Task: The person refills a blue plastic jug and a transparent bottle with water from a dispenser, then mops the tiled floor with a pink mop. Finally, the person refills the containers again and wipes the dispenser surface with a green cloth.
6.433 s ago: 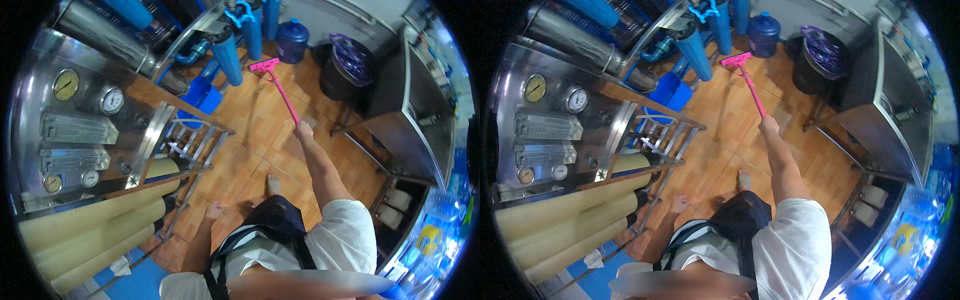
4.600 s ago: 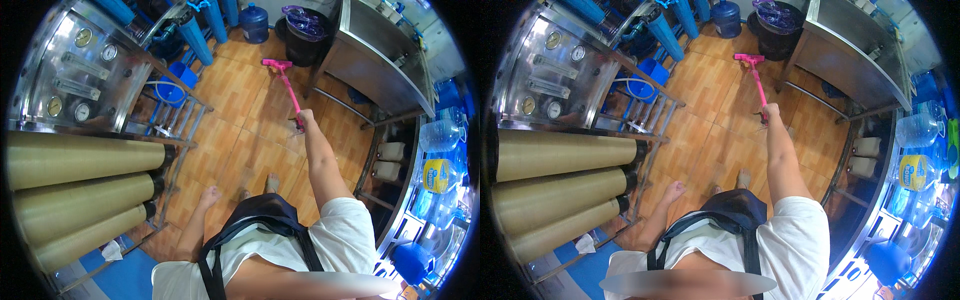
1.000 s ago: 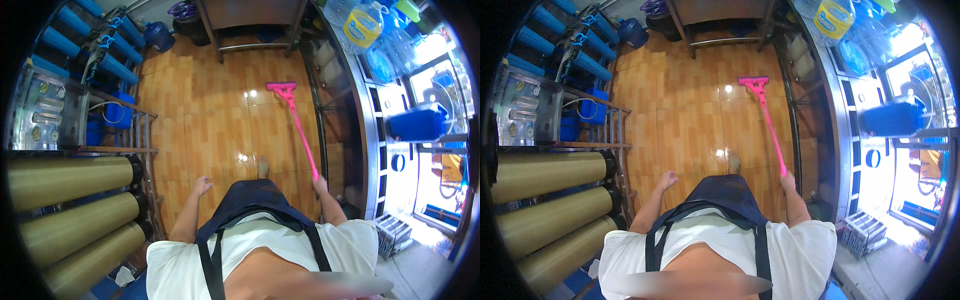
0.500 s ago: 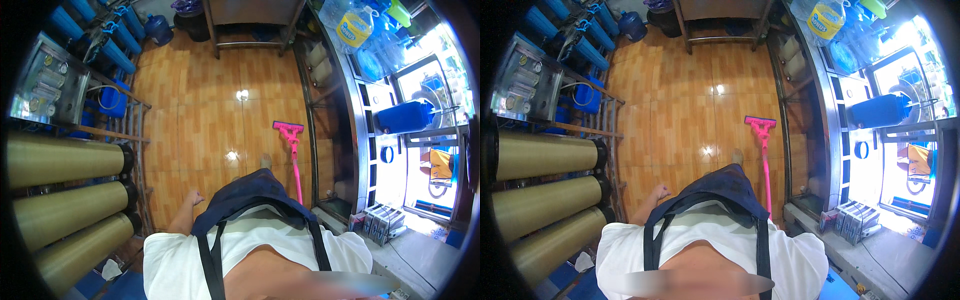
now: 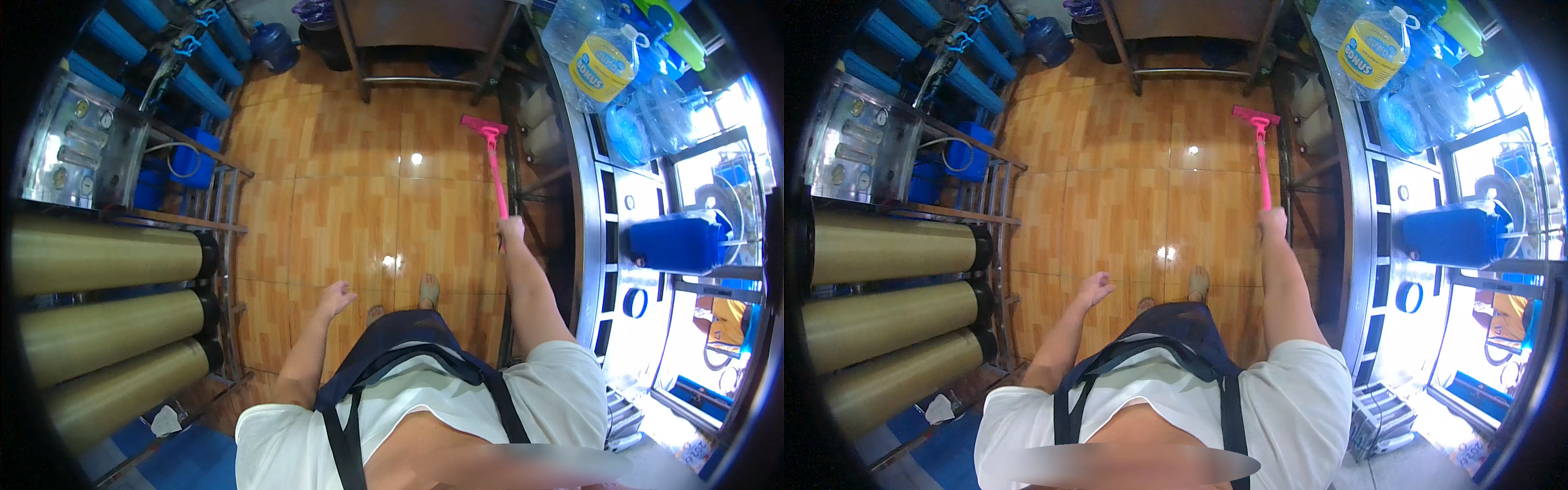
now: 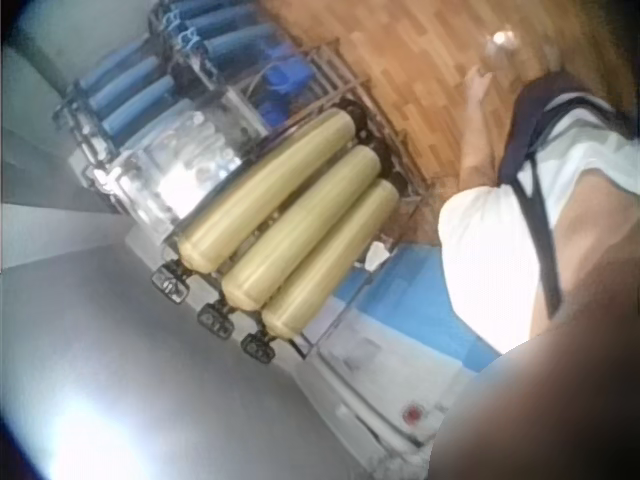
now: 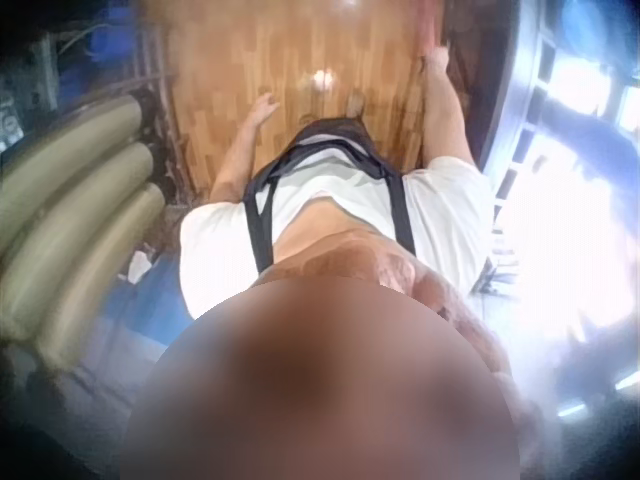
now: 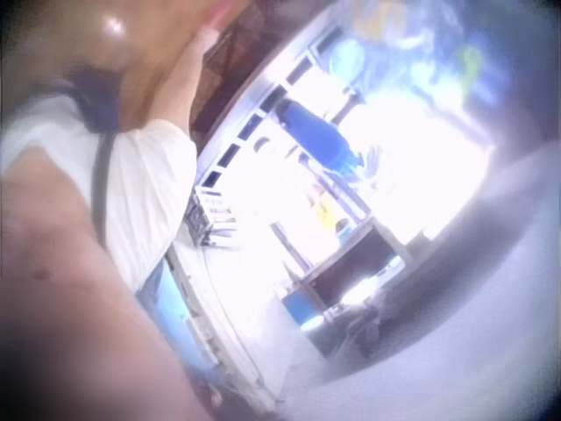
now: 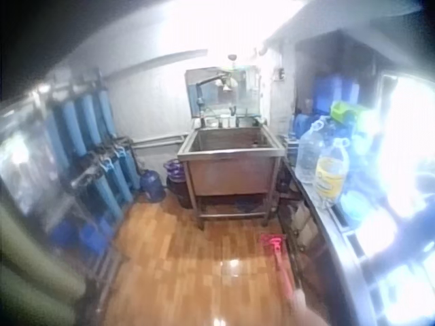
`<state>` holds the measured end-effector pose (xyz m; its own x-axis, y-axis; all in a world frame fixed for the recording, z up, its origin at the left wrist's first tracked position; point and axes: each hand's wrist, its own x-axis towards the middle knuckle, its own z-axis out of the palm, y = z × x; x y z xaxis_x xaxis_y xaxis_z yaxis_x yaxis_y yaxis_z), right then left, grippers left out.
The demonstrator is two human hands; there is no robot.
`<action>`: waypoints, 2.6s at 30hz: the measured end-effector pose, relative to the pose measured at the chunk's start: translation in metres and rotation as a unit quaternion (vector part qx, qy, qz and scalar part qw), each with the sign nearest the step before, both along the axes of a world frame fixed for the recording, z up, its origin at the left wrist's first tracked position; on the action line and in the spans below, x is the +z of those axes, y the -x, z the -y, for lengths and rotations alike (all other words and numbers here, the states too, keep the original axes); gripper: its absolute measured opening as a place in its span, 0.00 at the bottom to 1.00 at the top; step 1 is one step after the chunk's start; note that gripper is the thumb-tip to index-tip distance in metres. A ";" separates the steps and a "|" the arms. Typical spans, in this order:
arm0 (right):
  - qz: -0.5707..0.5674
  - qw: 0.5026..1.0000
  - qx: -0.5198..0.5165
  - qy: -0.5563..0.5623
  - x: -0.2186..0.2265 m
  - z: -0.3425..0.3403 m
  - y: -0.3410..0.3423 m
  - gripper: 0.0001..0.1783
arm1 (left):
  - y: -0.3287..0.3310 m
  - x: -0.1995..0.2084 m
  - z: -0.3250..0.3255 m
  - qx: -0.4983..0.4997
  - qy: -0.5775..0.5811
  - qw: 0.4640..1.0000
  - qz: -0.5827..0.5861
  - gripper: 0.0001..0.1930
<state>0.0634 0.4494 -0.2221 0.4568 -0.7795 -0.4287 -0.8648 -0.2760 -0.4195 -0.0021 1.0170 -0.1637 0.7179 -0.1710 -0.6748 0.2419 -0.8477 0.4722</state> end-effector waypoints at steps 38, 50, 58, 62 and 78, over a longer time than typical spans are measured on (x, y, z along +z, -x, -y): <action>-0.262 0.960 0.078 -0.066 0.158 -0.266 0.771 0.18 | 0.235 -0.083 -0.214 -0.093 -0.057 0.991 -0.077 0.30; -0.152 0.933 0.325 0.041 0.066 -0.180 0.313 0.19 | 0.167 -0.049 -0.245 0.035 -0.067 0.995 -0.066 0.28; -0.080 0.913 0.397 -0.053 0.016 -0.306 -0.084 0.16 | 0.133 -0.015 -0.248 0.138 -0.071 0.986 -0.054 0.28; -0.049 0.879 0.431 -0.196 0.006 -0.392 -0.176 0.13 | 0.142 -0.007 -0.240 0.176 -0.021 0.984 0.013 0.27; -0.192 0.890 0.403 -0.098 0.094 -0.278 0.581 0.21 | 0.332 -0.044 -0.396 0.114 -0.057 0.991 -0.034 0.24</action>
<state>-0.5176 0.7277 -0.1279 0.6240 -0.1579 -0.7653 -0.5093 -0.8249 -0.2451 -0.3339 1.4125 -0.2077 0.6816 0.0713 -0.7283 0.4616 -0.8142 0.3523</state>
